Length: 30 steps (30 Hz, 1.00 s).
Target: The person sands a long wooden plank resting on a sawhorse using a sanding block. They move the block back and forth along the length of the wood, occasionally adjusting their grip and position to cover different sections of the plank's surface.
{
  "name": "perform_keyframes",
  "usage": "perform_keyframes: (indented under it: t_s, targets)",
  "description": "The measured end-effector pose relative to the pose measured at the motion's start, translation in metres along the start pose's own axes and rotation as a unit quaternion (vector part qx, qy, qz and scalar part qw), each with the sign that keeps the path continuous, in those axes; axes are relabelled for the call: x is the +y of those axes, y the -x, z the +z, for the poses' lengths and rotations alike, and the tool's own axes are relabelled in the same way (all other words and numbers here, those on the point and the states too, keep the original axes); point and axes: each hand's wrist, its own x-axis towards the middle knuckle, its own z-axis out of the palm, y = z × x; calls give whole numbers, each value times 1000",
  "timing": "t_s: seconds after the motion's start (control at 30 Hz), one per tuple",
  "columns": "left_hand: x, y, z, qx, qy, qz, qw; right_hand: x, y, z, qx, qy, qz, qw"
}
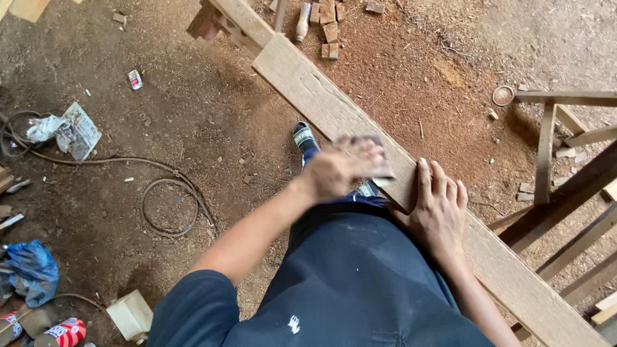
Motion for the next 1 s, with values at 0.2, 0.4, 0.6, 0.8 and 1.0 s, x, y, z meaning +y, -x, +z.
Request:
perform_keyframes:
  t_s: [0.2,0.4,0.6,0.8,1.0]
  targets:
    - [-96,-18,-45,80,-148,-105,980,2,2,3,-1,15,-5,1000]
    - [16,-16,12,79,-34,7,996,3,0,1,-3,7,-5,1000]
    - [-107,3,-27,75,-111,-118,984,5,2,4,10,-7,-9,1000]
    - [-3,-1,25,3,0,-50,999,1,1,2,21,-17,-4,1000]
    - [-43,13,-13,-6,-18,-53,998,4,-2,5,11,6,-14,1000]
